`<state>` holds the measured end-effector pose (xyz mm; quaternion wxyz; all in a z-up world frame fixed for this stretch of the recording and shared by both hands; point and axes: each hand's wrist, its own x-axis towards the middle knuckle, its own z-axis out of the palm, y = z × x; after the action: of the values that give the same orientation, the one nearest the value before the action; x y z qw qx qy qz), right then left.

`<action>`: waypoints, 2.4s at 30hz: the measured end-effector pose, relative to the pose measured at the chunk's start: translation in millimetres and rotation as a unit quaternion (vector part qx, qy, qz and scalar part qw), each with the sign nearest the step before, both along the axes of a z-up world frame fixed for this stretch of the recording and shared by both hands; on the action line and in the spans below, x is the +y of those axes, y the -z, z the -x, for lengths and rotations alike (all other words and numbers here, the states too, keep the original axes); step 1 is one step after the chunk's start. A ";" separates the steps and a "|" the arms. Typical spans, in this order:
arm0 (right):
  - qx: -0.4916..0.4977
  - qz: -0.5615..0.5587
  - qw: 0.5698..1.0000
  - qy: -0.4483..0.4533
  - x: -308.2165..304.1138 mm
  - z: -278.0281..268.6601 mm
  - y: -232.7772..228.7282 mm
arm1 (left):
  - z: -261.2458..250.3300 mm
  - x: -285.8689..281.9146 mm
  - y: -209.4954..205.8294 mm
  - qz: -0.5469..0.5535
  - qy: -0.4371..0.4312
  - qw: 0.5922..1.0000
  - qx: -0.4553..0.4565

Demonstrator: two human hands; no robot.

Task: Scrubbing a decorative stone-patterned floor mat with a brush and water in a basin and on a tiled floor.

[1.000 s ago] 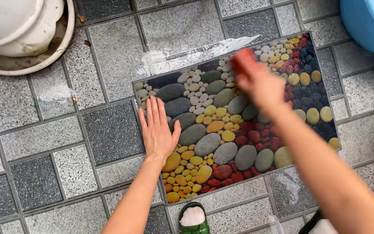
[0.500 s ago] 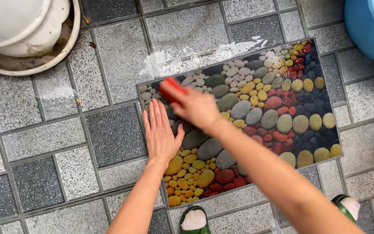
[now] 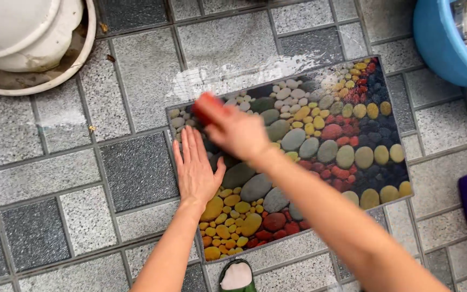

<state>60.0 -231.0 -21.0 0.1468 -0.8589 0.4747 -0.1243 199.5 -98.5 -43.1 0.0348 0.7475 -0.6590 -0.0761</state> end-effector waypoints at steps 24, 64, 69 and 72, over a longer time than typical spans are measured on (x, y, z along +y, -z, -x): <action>0.314 -0.158 0.926 -0.138 -14.0 180.7 -99.1 | -22.2 27.5 10.2 0.027 -0.012 1.000 -0.010; 0.221 -0.014 0.956 0.193 -84.9 319.2 -7.2 | 56.2 -21.3 -10.8 -0.426 -0.141 0.892 0.041; 0.096 0.078 0.974 0.191 -91.4 300.1 -4.5 | 54.8 -24.0 -8.3 -0.424 -0.143 0.893 0.046; -0.008 0.018 0.996 0.087 -51.8 182.3 -33.6 | 57.7 -25.3 -13.3 -0.438 -0.143 0.886 0.045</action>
<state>-122.3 -282.8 12.5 0.1234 -0.8160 0.5438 -0.1520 141.8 -123.8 -29.9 -0.2561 0.7687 -0.4424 -0.3844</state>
